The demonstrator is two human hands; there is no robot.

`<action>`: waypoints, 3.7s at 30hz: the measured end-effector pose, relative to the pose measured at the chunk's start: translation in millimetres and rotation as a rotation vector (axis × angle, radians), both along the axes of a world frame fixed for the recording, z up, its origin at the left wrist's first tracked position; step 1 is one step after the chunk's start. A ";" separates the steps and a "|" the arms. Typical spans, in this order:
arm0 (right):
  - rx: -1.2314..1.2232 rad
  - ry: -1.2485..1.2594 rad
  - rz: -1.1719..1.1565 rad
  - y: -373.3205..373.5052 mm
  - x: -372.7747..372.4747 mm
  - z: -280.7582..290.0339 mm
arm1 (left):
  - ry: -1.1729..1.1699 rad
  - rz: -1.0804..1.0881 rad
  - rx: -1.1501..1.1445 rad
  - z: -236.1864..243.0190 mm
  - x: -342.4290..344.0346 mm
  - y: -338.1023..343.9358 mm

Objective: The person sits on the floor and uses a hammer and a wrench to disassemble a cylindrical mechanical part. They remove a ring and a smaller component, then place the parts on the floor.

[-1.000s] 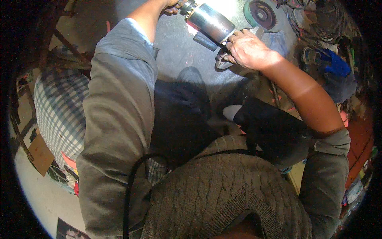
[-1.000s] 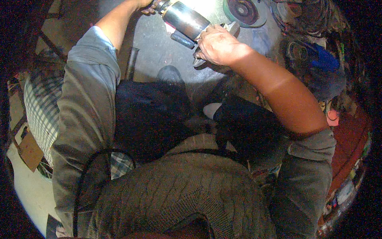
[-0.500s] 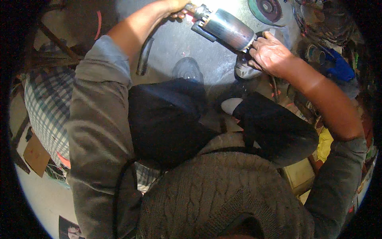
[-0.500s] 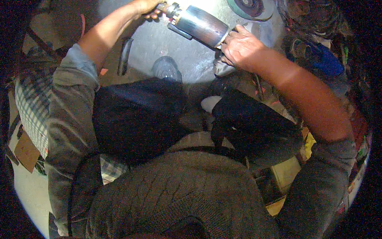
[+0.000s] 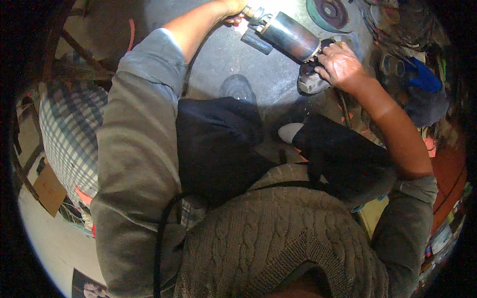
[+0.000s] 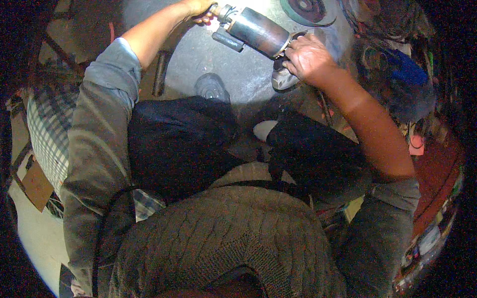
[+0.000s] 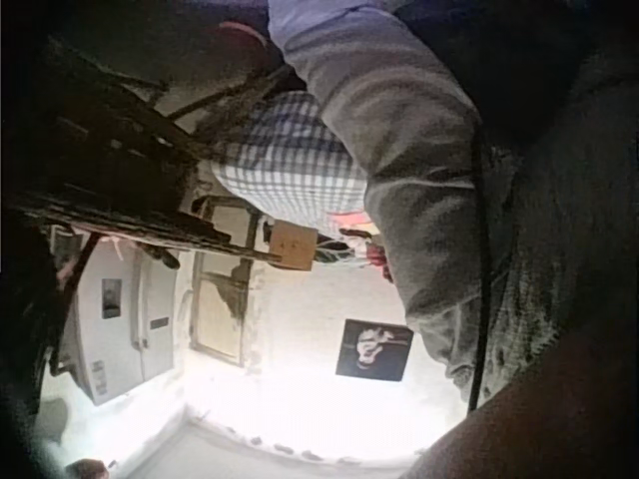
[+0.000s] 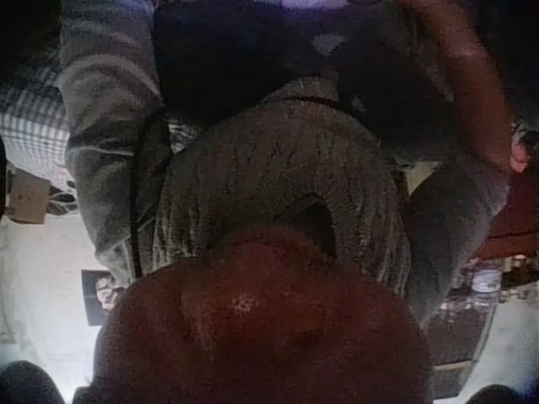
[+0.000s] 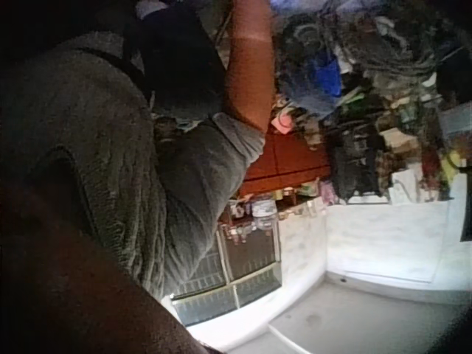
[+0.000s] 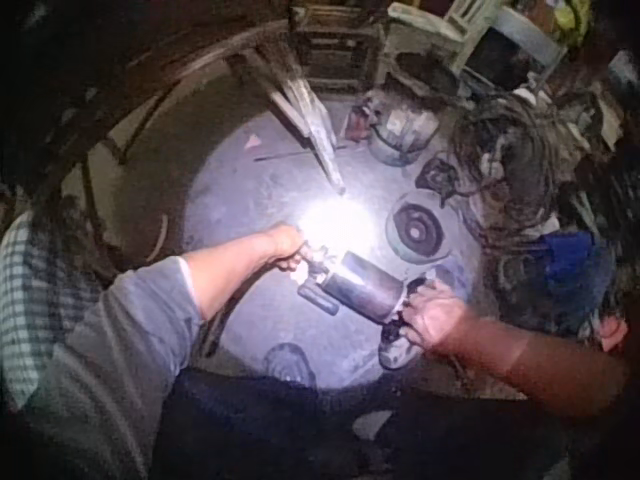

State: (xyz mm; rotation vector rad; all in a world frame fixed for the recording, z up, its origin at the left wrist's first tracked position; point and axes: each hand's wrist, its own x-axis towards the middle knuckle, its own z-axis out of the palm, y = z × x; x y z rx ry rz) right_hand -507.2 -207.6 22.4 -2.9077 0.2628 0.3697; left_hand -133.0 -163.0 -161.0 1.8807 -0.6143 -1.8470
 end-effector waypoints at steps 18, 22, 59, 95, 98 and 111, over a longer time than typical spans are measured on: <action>-0.039 -0.292 -0.287 10.1 -14.5 31.3 | 0.014 -0.024 -0.204 19.1 9.6 13.2; -0.064 -0.390 -0.472 -14.4 -69.8 41.9 | 0.087 -0.016 -0.137 29.5 32.5 20.1; 0.214 0.520 -1.071 28.6 -202.9 -151.7 | -1.547 -0.431 0.003 46.2 -19.3 225.7; 1.377 -0.744 -0.900 134.4 -127.0 262.9 | -0.460 0.228 -0.883 408.8 -79.7 146.1; 1.420 -0.771 -0.962 143.4 -132.2 238.8 | -0.425 0.235 -0.818 423.4 -103.1 127.5; 1.280 -0.675 -1.295 165.0 -153.1 211.6 | -0.183 0.012 -0.835 350.9 -130.0 68.7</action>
